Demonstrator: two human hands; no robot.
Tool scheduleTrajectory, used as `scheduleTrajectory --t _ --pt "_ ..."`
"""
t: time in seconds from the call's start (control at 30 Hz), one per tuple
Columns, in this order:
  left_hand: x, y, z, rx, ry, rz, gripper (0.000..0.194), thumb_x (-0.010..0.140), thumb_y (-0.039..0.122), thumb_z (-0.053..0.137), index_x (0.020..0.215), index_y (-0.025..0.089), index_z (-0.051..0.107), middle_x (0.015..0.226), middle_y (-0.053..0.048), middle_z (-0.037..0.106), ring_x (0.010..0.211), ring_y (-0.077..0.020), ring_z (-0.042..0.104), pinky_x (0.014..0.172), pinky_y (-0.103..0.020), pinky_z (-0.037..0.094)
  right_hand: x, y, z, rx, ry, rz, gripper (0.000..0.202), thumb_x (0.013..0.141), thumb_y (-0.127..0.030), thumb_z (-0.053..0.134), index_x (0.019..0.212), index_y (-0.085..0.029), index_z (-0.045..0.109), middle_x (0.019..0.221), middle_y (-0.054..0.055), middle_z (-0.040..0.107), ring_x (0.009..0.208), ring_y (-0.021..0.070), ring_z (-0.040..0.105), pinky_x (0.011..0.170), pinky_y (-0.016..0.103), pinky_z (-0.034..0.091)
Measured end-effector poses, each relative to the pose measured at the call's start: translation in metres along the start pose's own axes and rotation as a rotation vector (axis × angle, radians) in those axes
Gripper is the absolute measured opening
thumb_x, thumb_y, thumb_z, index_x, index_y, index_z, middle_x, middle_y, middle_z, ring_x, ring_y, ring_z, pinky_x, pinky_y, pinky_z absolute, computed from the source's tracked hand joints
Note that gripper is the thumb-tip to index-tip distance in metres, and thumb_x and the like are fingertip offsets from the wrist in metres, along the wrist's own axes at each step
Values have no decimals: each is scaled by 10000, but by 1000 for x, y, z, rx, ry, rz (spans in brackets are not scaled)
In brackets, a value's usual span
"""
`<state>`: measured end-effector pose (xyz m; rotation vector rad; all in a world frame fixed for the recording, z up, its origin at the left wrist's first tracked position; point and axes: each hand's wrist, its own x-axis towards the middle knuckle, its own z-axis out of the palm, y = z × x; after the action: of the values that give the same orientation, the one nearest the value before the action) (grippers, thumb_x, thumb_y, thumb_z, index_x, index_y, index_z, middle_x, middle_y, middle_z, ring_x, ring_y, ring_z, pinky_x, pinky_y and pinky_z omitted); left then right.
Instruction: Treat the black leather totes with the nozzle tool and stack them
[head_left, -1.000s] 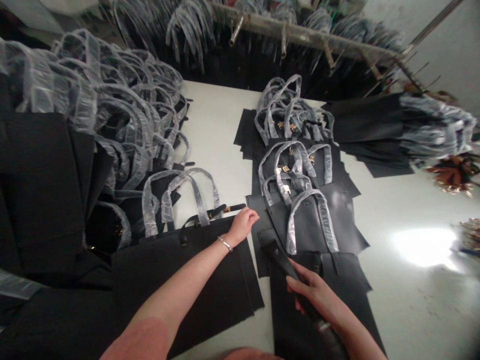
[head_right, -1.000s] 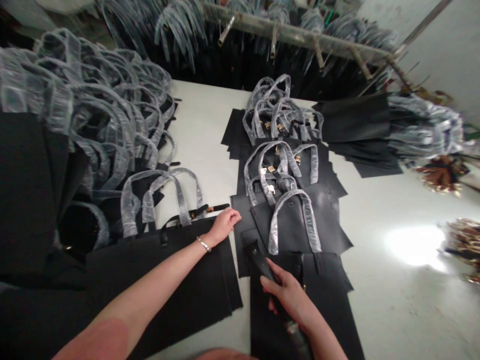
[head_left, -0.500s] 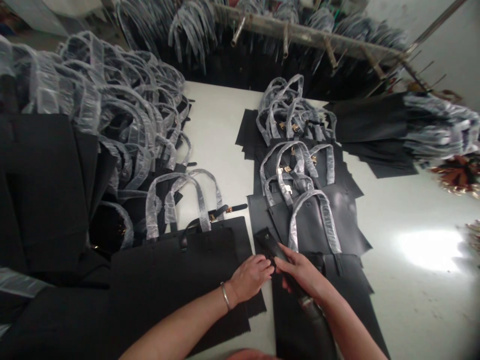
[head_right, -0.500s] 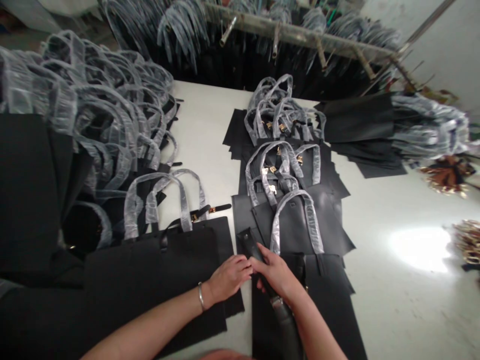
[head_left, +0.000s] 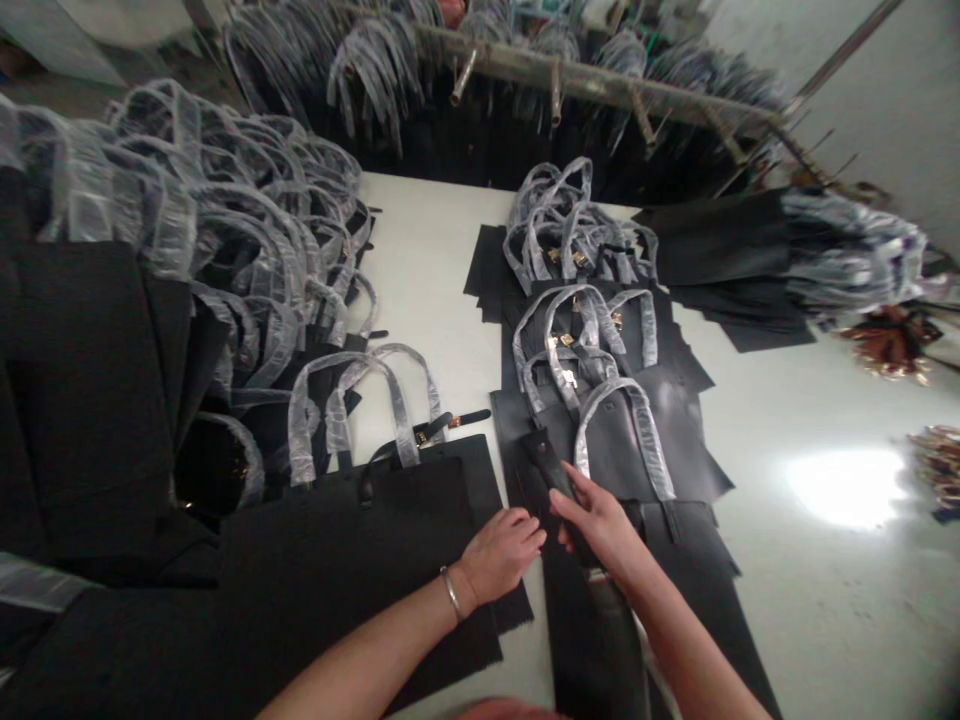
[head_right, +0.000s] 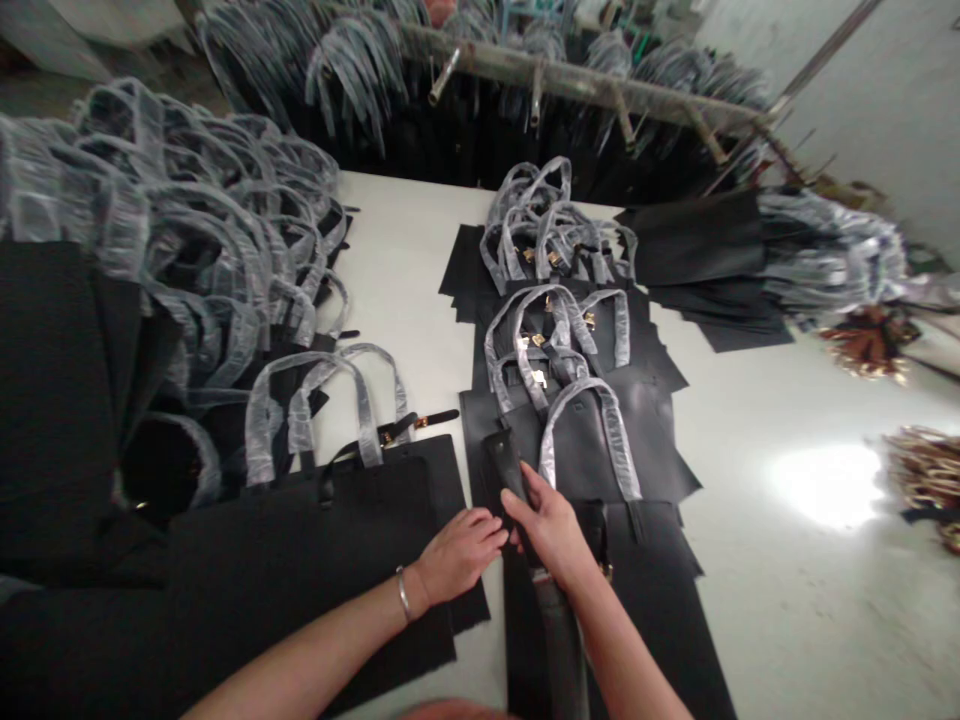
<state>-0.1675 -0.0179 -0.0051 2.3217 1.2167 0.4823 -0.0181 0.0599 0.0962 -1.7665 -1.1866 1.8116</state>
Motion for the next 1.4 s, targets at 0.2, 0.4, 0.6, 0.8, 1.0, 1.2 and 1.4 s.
scheduleTrajectory --t 0.2,0.4,0.6,0.8,1.0,1.2,1.4 --pt "-3 0 5 -30 68 -3 200 934 164 519 1116 192 595 1096 -69 609 1090 -228 500 933 -384 457 -79 4 -85 120 184 -2 738 731 -495 751 1366 -231 483 729 -26 642 507 119 580 458 225 489" --pt "9 9 13 12 176 -81 134 924 193 534 982 186 654 1033 -89 617 1010 -257 536 889 -435 465 -193 74 -159 212 594 148 772 673 -498 795 1336 -230 504 727 -24 657 493 125 582 443 223 470" --pt "48 45 23 -57 183 -123 264 899 217 571 1149 131 567 1124 -121 554 1059 -269 547 930 -417 488 -257 173 -166 336 754 333 683 707 -485 761 1283 -210 521 682 -4 655 462 159 598 395 250 462" --pt "67 69 51 -124 105 -154 479 879 264 603 1322 154 457 1215 -119 489 1063 -255 577 905 -387 522 -267 231 -158 562 639 289 381 730 -476 746 961 -206 609 643 -28 644 410 109 568 353 197 428" --pt "63 67 67 76 66 -77 367 869 226 614 1231 178 576 1297 -143 423 1164 -294 499 986 -421 469 -239 248 -176 655 650 168 361 717 -474 754 880 -188 607 655 -12 664 417 110 575 363 208 456" --pt "62 69 69 96 77 -93 387 869 257 605 1247 179 565 1282 -136 417 1081 -274 526 966 -415 479 -241 260 -208 689 780 45 463 713 -502 763 1036 -220 588 695 -43 671 469 96 599 426 197 503" --pt "67 80 67 120 53 -158 400 860 256 594 1246 160 558 1273 -133 403 1124 -269 508 1009 -398 439 -262 280 -196 687 593 152 606 698 -493 778 1192 -215 562 669 -31 673 434 123 584 358 212 454"
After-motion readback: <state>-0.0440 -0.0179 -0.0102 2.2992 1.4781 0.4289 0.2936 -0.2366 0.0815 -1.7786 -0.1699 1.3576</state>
